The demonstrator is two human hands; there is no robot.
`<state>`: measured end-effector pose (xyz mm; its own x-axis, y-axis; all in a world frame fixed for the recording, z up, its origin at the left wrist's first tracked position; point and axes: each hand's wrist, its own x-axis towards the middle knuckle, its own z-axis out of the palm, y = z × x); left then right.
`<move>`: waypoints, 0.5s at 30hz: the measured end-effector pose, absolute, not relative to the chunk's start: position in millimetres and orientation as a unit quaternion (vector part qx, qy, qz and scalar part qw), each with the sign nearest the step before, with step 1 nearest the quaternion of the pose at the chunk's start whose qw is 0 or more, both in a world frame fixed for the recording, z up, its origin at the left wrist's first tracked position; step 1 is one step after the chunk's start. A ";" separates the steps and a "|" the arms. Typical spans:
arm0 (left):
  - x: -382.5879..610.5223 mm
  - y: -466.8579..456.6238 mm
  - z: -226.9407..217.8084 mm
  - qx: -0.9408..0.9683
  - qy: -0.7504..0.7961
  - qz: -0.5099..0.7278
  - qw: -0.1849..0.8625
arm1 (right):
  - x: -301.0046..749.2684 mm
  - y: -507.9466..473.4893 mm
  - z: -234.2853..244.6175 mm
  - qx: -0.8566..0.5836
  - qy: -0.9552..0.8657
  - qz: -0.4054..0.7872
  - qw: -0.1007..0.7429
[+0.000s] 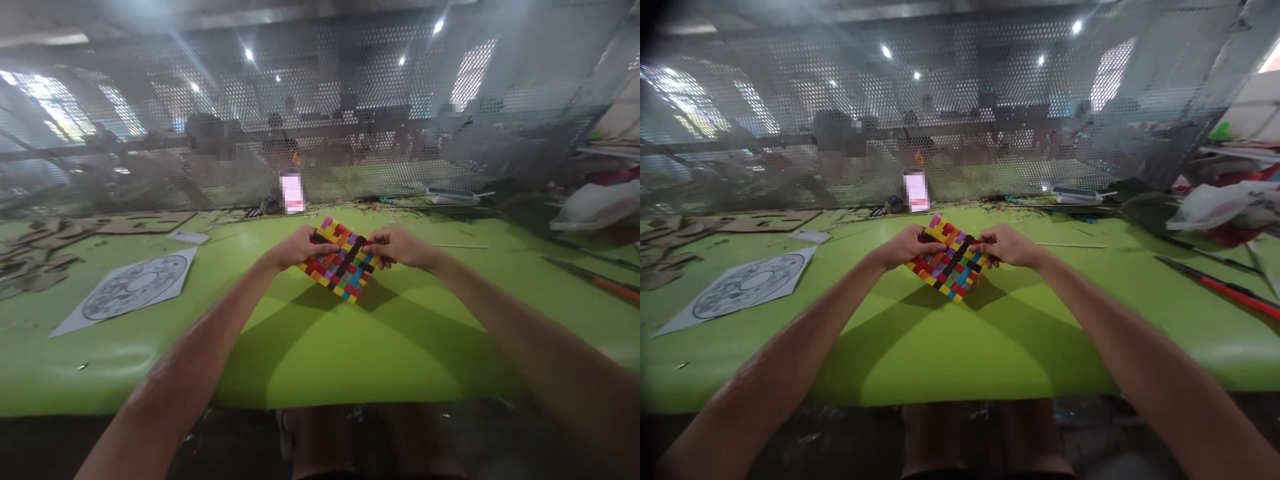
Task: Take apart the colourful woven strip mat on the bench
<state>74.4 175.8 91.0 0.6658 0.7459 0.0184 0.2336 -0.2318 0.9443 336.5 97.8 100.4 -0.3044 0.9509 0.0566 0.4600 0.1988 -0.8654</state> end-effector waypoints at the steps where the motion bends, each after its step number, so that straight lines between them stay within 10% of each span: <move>1: 74.3 177.8 89.9 0.728 0.325 0.258 0.545 | 337.9 98.7 99.5 -0.501 -0.705 0.381 0.327; 15: 102.0 174.6 62.3 0.611 0.283 0.426 0.605 | 326.8 110.8 73.9 -0.479 -0.579 0.438 0.493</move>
<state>102.0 174.6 62.3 0.4775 0.8606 0.1774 -0.1689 -0.1082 0.9797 326.8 110.8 73.9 -0.0541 0.9870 0.1515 0.1223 0.1571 -0.9800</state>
